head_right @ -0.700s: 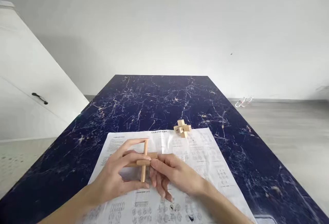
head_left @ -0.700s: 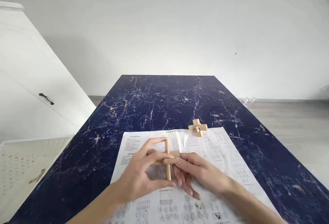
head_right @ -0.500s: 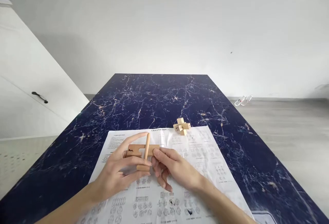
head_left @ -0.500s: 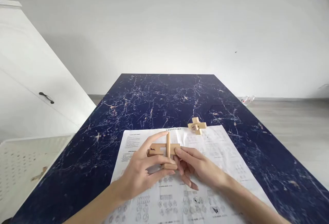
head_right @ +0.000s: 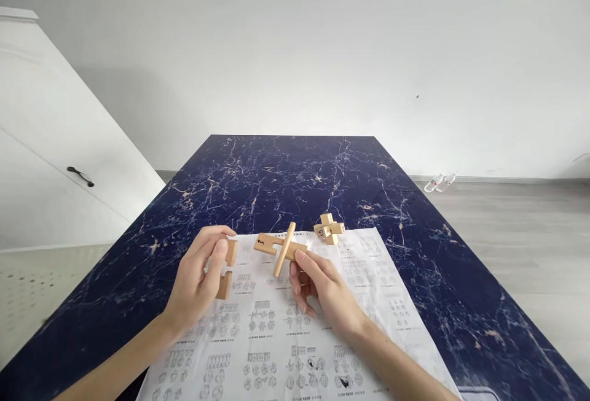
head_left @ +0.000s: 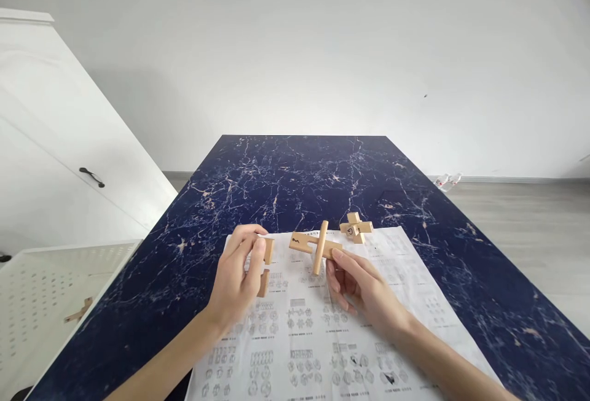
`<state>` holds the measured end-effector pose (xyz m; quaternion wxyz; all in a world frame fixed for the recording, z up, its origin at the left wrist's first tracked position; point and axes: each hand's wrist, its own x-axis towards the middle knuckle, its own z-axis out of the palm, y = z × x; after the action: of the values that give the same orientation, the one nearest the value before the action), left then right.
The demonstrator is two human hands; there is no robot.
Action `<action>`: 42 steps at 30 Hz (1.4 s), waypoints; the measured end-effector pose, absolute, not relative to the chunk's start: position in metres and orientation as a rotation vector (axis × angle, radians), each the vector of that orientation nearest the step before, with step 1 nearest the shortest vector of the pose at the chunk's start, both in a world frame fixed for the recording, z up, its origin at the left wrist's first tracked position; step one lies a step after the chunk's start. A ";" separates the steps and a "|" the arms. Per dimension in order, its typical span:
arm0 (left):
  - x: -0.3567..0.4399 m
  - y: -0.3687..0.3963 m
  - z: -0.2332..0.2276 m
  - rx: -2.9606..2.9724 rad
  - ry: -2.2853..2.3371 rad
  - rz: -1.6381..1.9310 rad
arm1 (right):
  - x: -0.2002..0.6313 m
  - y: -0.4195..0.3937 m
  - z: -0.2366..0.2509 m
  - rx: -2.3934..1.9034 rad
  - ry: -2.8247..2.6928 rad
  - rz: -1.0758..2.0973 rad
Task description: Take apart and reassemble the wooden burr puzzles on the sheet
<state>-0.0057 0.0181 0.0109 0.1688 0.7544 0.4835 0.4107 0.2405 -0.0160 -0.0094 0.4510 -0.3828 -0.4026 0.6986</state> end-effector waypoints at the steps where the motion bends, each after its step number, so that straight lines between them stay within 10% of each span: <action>1: -0.008 0.021 0.009 2.175 1.421 1.136 | 0.241 -0.017 -0.010 -0.945 -1.002 1.729; 12: -0.019 0.029 -0.011 2.430 1.694 0.859 | 0.241 -0.021 -0.006 -0.950 -1.211 1.708; 21: -0.006 0.002 0.006 2.389 0.728 0.813 | 0.239 -0.027 0.001 -1.012 -1.501 1.678; 42: -0.017 0.015 0.019 2.218 1.060 0.996 | 0.261 -0.018 -0.015 -1.089 -1.171 1.482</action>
<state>-0.0171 0.0151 0.0188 0.2422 0.8112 0.3879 0.3644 0.2611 -0.0179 -0.0152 0.4625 -0.4427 -0.4763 0.6027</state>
